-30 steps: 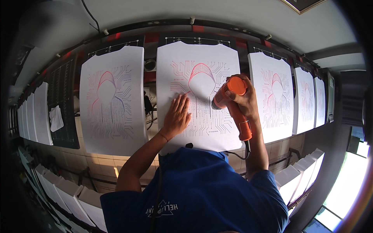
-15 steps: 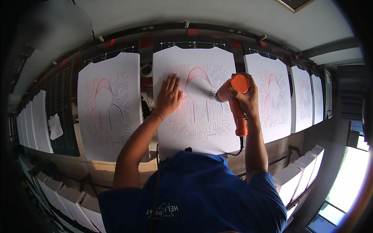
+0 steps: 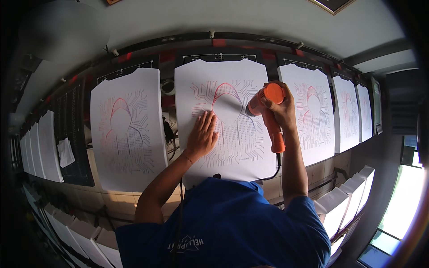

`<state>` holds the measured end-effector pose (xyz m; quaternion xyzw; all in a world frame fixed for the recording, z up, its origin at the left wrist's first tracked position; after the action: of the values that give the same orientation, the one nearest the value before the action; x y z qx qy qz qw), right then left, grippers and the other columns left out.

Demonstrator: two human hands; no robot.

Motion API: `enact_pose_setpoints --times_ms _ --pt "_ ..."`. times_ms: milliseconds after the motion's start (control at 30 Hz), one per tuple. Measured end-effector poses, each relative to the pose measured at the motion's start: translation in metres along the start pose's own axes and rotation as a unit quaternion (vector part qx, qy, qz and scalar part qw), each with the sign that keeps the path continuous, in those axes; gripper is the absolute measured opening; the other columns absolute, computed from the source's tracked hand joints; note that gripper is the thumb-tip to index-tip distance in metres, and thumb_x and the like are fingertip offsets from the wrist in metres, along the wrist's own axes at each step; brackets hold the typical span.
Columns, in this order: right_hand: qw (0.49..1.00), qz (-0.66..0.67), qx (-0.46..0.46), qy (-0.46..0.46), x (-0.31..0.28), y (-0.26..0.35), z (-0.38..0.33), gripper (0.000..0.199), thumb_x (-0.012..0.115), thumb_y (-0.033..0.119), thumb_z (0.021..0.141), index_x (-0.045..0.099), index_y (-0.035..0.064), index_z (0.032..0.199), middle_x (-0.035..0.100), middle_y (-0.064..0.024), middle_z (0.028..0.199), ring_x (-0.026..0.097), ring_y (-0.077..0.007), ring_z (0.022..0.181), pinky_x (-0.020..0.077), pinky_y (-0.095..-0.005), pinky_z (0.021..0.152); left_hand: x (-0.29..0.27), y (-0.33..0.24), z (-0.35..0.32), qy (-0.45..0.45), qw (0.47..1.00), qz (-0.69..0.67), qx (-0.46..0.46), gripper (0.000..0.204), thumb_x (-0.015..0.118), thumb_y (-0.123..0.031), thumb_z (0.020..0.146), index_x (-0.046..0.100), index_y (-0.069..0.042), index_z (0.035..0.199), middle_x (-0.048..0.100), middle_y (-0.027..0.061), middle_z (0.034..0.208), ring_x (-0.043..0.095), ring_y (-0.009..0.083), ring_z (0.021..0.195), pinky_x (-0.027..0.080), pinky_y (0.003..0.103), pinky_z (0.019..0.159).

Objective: The person uses a handheld heat gun to apply heat to a design on a white t-shirt laid flat on a work surface. They move the heat gun across the printed area while occasionally touching the shirt with their left hand. The process is repeated on multiple t-shirts lined up on the table.

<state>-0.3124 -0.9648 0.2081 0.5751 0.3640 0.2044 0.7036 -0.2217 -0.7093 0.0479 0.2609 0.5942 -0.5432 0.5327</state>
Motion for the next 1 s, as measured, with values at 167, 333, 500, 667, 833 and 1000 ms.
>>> enact_pose_setpoints --times_ms 167,333,500,667,833,1000 --pt "0.998 -0.039 0.023 -0.031 -0.01 0.008 -0.012 0.074 0.092 0.037 0.071 0.06 -0.0032 0.124 0.069 -0.0148 0.11 0.069 -0.0252 0.102 0.0555 -0.0377 0.092 -0.001 -0.04 -0.057 0.067 0.993 -0.07 0.072 0.068 0.053 -0.032 0.1 0.035 0.008 0.153 0.033 0.0258 0.161 0.026 0.0415 0.153 0.02 0.053 0.125" --pt "1.0 0.014 0.021 -0.012 -0.008 0.002 -0.005 0.071 0.092 0.033 0.072 0.059 -0.0033 0.124 0.068 -0.0148 0.11 0.068 -0.0239 0.104 0.0536 -0.0367 0.094 -0.009 -0.014 -0.032 0.05 0.996 -0.04 0.069 0.069 0.053 -0.035 0.101 0.034 0.004 0.155 0.03 0.0225 0.163 0.023 0.0385 0.154 0.017 0.053 0.126" --pt "0.999 0.016 -0.038 -0.031 -0.003 0.004 0.02 0.07 0.091 0.03 0.074 0.058 -0.0043 0.124 0.068 -0.0136 0.109 0.066 -0.0216 0.104 0.0525 -0.0358 0.095 -0.012 0.059 0.057 -0.058 0.996 0.054 -0.027 0.07 0.055 -0.035 0.1 0.034 0.005 0.154 0.031 0.0245 0.162 0.026 0.0417 0.152 0.02 0.055 0.125" --pt "0.992 0.039 -0.033 -0.115 -0.02 -0.005 0.05 0.069 0.091 0.028 0.073 0.058 -0.0043 0.124 0.068 -0.0148 0.109 0.067 -0.0229 0.103 0.0531 -0.0359 0.094 0.003 0.079 0.089 -0.091 0.987 0.111 -0.068 0.067 0.056 -0.03 0.1 0.035 0.006 0.152 0.033 0.0262 0.161 0.029 0.0434 0.15 0.024 0.055 0.124" --pt "0.986 0.047 -0.087 -0.137 -0.008 -0.006 0.078 0.076 0.093 0.033 0.069 0.057 -0.0008 0.126 0.068 -0.0152 0.111 0.066 -0.0234 0.106 0.0521 -0.0357 0.095 0.006 0.038 0.042 -0.045 0.994 0.096 -0.033 0.068 0.053 -0.03 0.101 0.033 0.008 0.154 0.03 0.0288 0.161 0.027 0.0456 0.15 0.022 0.056 0.124" --pt "0.977 0.131 -0.111 -0.127 0.007 -0.009 0.076 0.076 0.094 0.033 0.069 0.056 0.0022 0.127 0.068 -0.0151 0.108 0.067 -0.0253 0.103 0.0517 -0.0375 0.093 0.009 -0.029 -0.015 0.014 0.997 0.077 0.008 0.067 0.052 -0.029 0.1 0.034 0.009 0.153 0.031 0.0304 0.16 0.028 0.0477 0.149 0.021 0.058 0.123"
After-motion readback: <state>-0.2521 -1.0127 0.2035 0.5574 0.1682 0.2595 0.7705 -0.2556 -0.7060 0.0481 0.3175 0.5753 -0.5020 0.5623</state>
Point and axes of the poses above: each hand's wrist, its own z-axis towards the middle knuckle, its own x-axis out of the palm, y = z × x, the point moved 5 cm from there along z, towards the middle knuckle
